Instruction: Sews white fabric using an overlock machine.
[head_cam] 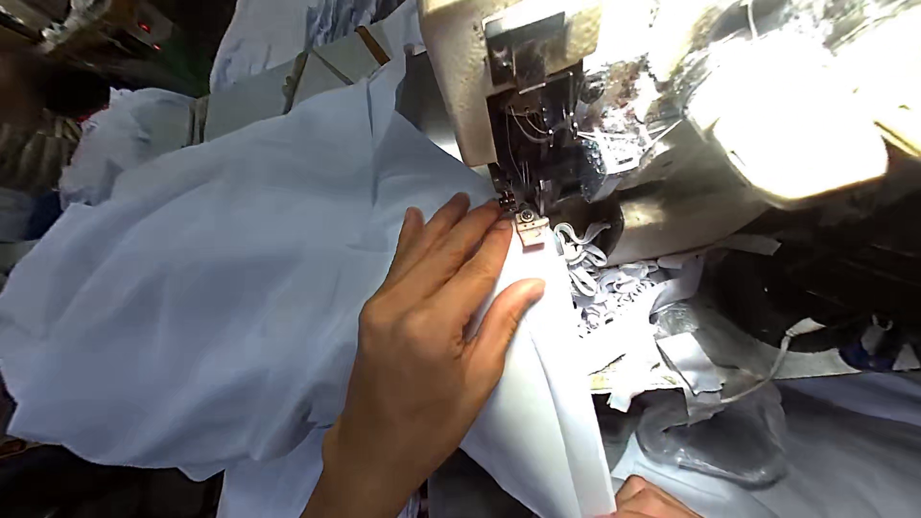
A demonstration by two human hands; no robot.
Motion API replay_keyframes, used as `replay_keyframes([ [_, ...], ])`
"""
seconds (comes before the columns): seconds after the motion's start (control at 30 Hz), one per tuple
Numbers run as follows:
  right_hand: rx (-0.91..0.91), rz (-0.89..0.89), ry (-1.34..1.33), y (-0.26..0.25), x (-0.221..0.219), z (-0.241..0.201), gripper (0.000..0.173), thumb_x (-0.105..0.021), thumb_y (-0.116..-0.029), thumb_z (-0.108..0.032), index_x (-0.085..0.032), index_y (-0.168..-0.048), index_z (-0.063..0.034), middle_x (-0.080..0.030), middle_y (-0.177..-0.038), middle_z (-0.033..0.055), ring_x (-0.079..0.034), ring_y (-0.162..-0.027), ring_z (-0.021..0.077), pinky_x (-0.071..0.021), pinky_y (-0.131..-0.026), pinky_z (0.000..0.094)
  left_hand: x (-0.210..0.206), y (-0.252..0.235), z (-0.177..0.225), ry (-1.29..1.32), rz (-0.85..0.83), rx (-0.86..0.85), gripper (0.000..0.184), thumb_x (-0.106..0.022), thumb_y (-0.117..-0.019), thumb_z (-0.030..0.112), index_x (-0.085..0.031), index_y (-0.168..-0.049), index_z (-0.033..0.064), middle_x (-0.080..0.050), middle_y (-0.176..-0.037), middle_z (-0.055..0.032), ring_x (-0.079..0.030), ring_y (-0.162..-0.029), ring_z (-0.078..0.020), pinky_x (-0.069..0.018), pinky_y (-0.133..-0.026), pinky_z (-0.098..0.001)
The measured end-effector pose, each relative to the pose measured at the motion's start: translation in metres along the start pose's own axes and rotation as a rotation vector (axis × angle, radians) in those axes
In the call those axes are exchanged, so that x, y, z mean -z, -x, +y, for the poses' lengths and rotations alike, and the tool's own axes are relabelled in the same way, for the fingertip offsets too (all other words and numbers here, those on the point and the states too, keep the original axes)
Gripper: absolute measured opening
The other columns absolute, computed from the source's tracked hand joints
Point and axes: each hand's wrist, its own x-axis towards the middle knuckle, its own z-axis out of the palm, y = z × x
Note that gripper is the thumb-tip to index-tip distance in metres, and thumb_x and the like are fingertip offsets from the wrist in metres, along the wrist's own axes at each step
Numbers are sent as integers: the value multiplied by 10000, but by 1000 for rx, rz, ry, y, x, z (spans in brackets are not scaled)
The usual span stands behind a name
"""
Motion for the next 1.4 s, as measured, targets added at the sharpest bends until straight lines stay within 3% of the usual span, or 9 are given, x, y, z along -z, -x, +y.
replay_keyframes([
  [0.27, 37, 53, 43, -63, -15, 14, 68, -751, -931, -136, -739, -998, -132, -725, -889, -67, -648, -775, -50, -540, -689, 91, 3, -51, -34, -103, -35, -156, 187, -596, -968, 63, -768, -994, -6, -754, -1092, -150, -681, -1168, -274, -470, -1070, -440],
  [0.53, 414, 77, 270, -134, -16, 8, 90, -739, -940, -84, -783, -994, -28, -768, -897, 40, -695, -836, 16, -560, -774, 137, -63, -123, -162, -74, 306, -555, 327, -490, -1054, 307, -773, -1186, 206, -719, -1278, 8, -638, -1242, -122, -463, -1075, -341],
  [0.7, 590, 29, 765, -140, -12, 8, 259, -622, -1022, -177, -772, -1161, -19, -631, -651, 86, -544, -567, 153, -412, -550, 256, -2, -142, -99, -31, -17, -170, 224, -597, -1001, 134, -745, -1050, -26, -735, -937, -157, -689, -842, -167, -518, -827, -313],
  [0.87, 489, -86, 926, -113, -5, -3, 396, -579, -1039, -283, -693, -1328, -38, -597, -616, 49, -506, -495, 171, -396, -472, 304, 27, -164, -148, 15, -68, -93, 332, -508, -1058, 218, -683, -1127, -56, -707, -1014, -187, -681, -928, -226, -530, -895, -417],
  [1.03, 658, -90, 896, -95, -14, -20, 276, -579, -1044, -279, -773, -1100, -91, -648, -704, 64, -563, -532, 178, -416, -463, 309, 131, -84, -134, 134, 131, 74, 341, -575, -1044, 305, -660, -1163, -3, -663, -1141, -69, -632, -1030, -47, -538, -917, -255],
  [1.13, 633, -100, 854, -141, -47, -44, 254, -611, -1004, -258, -761, -995, -53, -722, -1122, 194, -671, -618, 262, -501, -472, 411, 166, -33, -111, 98, 190, 25, 280, -602, -1028, 283, -673, -1090, 20, -600, -1176, -62, -601, -1056, -38, -536, -886, -212],
  [1.2, 408, -263, 759, -169, -70, -58, 267, -639, -1000, -265, -702, -1115, -33, -547, -1451, 235, -691, -745, 296, -546, -593, 478, 180, -8, -94, 77, 240, -7, 260, -596, -1034, 275, -677, -1083, 32, -583, -1182, -51, -602, -1072, -38, -549, -891, -211],
  [1.33, 301, -597, 521, -146, -40, -43, 329, -650, -971, -435, -691, -1083, -128, -578, -1280, 135, -626, -783, 114, -555, -649, 318, 157, 39, -51, 32, 398, 23, 224, -540, -1064, 244, -639, -1082, 44, -584, -1124, -18, -579, -1003, -28, -508, -856, -227],
  [1.4, 321, -437, 571, -129, 12, -18, 374, -695, -919, -440, -737, -1047, -91, -667, -1205, 126, -677, -897, 175, -578, -716, 410, 113, 49, -30, 103, 310, 29, 228, -565, -1038, 182, -664, -1073, -20, -605, -1013, -103, -594, -824, -102, -525, -722, -262],
])
